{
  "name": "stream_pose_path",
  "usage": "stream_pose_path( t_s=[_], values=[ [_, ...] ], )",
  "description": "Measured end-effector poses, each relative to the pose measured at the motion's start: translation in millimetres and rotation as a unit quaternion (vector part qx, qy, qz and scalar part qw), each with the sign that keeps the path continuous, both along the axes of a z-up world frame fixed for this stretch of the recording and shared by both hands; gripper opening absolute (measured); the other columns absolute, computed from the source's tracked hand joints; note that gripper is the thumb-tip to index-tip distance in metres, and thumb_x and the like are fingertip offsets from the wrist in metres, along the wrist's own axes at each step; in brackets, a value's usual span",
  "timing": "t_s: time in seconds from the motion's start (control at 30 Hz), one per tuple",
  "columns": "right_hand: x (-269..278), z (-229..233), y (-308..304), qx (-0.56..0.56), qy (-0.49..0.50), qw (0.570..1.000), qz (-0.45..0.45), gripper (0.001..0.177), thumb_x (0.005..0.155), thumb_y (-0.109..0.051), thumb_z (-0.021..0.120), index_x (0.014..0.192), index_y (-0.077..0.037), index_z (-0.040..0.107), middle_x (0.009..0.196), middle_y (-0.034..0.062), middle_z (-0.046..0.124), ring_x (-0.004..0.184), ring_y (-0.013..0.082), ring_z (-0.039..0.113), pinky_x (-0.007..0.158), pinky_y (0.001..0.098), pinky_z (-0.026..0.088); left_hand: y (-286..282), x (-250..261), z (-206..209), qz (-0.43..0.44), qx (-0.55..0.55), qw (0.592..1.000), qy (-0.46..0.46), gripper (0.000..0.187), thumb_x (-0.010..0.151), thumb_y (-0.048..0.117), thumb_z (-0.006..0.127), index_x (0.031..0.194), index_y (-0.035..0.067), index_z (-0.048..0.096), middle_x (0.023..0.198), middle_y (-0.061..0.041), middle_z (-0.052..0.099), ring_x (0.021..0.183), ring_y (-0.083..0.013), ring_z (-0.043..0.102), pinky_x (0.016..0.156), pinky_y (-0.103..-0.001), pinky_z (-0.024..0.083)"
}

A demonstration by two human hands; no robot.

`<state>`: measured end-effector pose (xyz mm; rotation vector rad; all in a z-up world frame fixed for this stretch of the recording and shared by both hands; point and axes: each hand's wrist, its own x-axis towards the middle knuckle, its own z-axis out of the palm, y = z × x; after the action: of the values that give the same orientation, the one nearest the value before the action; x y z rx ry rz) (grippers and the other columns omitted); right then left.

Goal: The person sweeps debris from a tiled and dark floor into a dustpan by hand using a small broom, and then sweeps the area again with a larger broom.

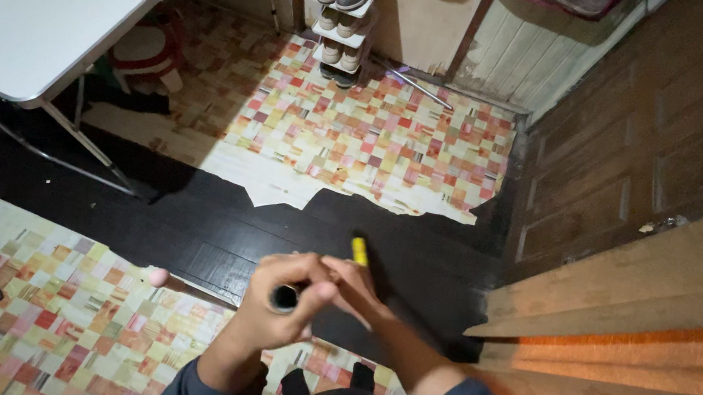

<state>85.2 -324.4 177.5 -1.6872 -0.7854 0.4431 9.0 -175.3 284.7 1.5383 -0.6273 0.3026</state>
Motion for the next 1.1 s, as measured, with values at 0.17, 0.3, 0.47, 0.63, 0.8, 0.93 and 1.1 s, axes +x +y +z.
stream_pose_path(
  t_s=[0.17,0.3,0.47,0.63,0.8,0.93,1.1],
  values=[
    [28.0,-130.2,-53.9,-0.214,-0.017,0.964,-0.155,0.024,0.092,-0.012,0.064,0.115,-0.014,0.069,0.088,0.0113,0.073,0.076,0.0231,0.072,0.068,0.0355,0.055,3.7,10.6,-71.9,0.088,-0.048,0.988,0.121,0.033,0.1,0.023,0.062,0.071,0.006,0.062,0.058,0.0,0.059,0.05,-0.0054,0.053,0.046,-0.025,0.037],
    [33.1,-205.7,-115.6,-0.23,-0.078,0.941,-0.234,0.034,0.081,-0.01,0.065,0.114,-0.015,0.073,0.092,0.0136,0.073,0.086,0.0303,0.072,0.075,0.0403,0.056,-38.3,35.5,-157.9,0.099,-0.022,0.985,0.138,0.039,0.102,0.023,0.061,0.067,0.005,0.06,0.059,0.001,0.055,0.051,-0.0053,0.051,0.048,-0.026,0.036],
    [32.3,-239.9,-159.5,-0.32,-0.081,0.931,-0.158,0.021,0.08,-0.022,0.074,0.099,-0.013,0.076,0.097,0.0123,0.073,0.096,0.0347,0.07,0.082,0.0443,0.053,-104.0,37.8,-241.8,0.02,-0.004,0.988,0.156,0.037,0.103,0.021,0.064,0.071,0.003,0.058,0.062,0.001,0.052,0.057,-0.0053,0.048,0.052,-0.026,0.037],
    [38.9,-244.0,-164.9,-0.324,-0.054,0.935,-0.131,0.024,0.076,-0.023,0.069,0.097,-0.015,0.078,0.092,0.0117,0.072,0.091,0.0332,0.069,0.08,0.0443,0.053,-91.5,37.4,-224.3,-0.013,-0.029,0.984,0.177,0.035,0.103,0.019,0.063,0.072,0.003,0.059,0.065,0.0,0.057,0.06,-0.0051,0.054,0.054,-0.025,0.041],
    [53.8,-230.6,-127.0,-0.126,-0.065,0.988,-0.065,0.011,0.084,-0.023,0.07,0.089,-0.014,0.069,0.085,0.0072,0.066,0.086,0.0251,0.066,0.077,0.0392,0.05,-58.6,44.0,-143.8,0.006,0.006,0.986,0.166,0.034,0.103,0.018,0.064,0.073,0.001,0.06,0.064,-0.001,0.056,0.061,-0.0055,0.052,0.055,-0.025,0.04],
    [31.2,-206.1,-80.6,0.11,0.169,0.978,-0.059,0.014,0.091,-0.022,0.07,0.082,-0.014,0.062,0.079,0.0026,0.061,0.082,0.0168,0.063,0.075,0.034,0.048,-42.2,36.3,-70.2,-0.02,0.025,0.991,0.133,0.033,0.102,0.019,0.063,0.075,0.001,0.062,0.066,-0.003,0.062,0.063,-0.0064,0.058,0.058,-0.025,0.046],
    [-19.7,-133.3,-10.7,0.452,0.416,0.78,-0.116,0.032,0.1,-0.02,0.07,0.073,-0.014,0.053,0.072,-0.003,0.055,0.078,0.0065,0.06,0.072,0.0276,0.045,-40.1,14.5,4.3,-0.021,0.087,0.989,0.12,0.032,0.101,0.021,0.066,0.078,0.0,0.061,0.066,-0.01,0.065,0.061,-0.013,0.066,0.06,-0.028,0.05]
  ],
)
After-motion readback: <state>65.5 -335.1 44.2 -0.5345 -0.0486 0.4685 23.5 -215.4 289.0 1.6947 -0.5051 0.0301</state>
